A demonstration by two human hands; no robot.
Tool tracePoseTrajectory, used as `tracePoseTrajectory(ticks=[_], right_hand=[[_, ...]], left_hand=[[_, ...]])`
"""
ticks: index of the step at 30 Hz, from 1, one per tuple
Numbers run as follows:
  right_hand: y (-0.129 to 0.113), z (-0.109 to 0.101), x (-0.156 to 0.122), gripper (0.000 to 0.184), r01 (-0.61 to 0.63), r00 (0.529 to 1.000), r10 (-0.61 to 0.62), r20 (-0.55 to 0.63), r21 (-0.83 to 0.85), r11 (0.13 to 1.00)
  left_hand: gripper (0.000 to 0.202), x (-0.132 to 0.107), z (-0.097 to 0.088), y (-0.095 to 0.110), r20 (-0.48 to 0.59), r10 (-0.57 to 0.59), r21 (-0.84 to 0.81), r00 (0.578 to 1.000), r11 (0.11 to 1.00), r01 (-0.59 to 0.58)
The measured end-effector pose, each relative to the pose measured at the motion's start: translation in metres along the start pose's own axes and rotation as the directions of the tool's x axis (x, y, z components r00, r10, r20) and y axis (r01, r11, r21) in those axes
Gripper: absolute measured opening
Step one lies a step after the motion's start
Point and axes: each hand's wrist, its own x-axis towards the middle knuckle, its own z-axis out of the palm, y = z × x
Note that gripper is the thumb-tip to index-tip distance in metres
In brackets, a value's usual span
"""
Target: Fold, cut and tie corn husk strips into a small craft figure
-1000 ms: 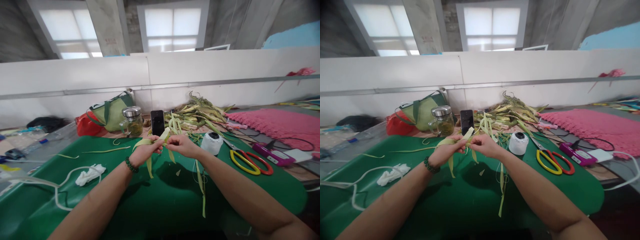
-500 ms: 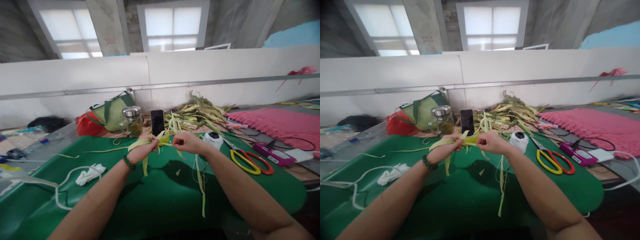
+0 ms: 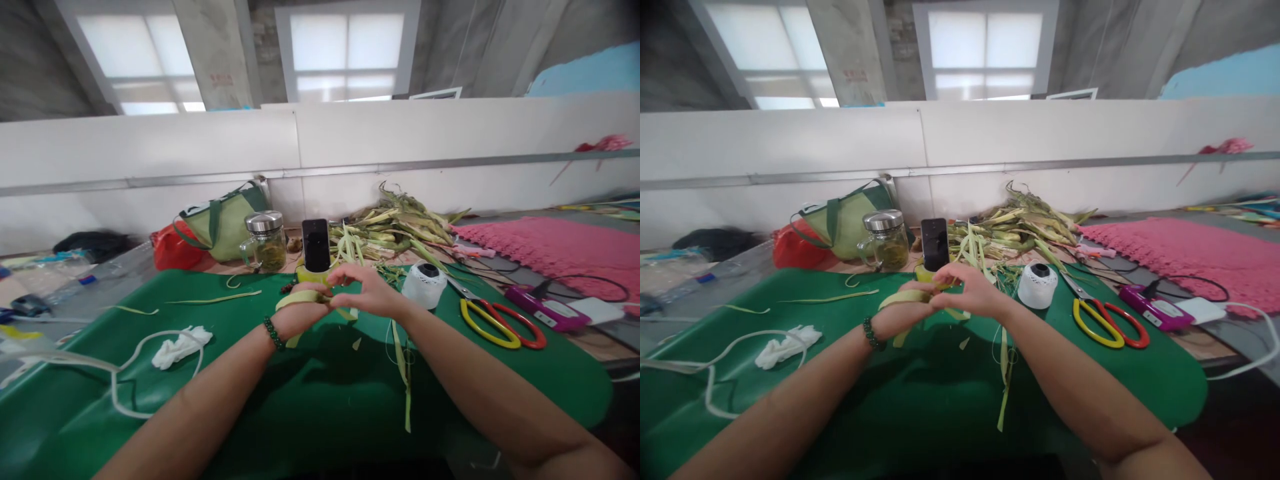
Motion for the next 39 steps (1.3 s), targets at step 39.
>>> tracePoseTrajectory(ticks=[39], right_hand=[[0.012,-0.014,-0.001,0.033,-0.210,0.910,0.199,0.364,-0.008,0.978]], left_hand=[[0.038,0.001,-0.008,0.002,0.301,-0.059,-0.085,0.952,0.992,0.088]])
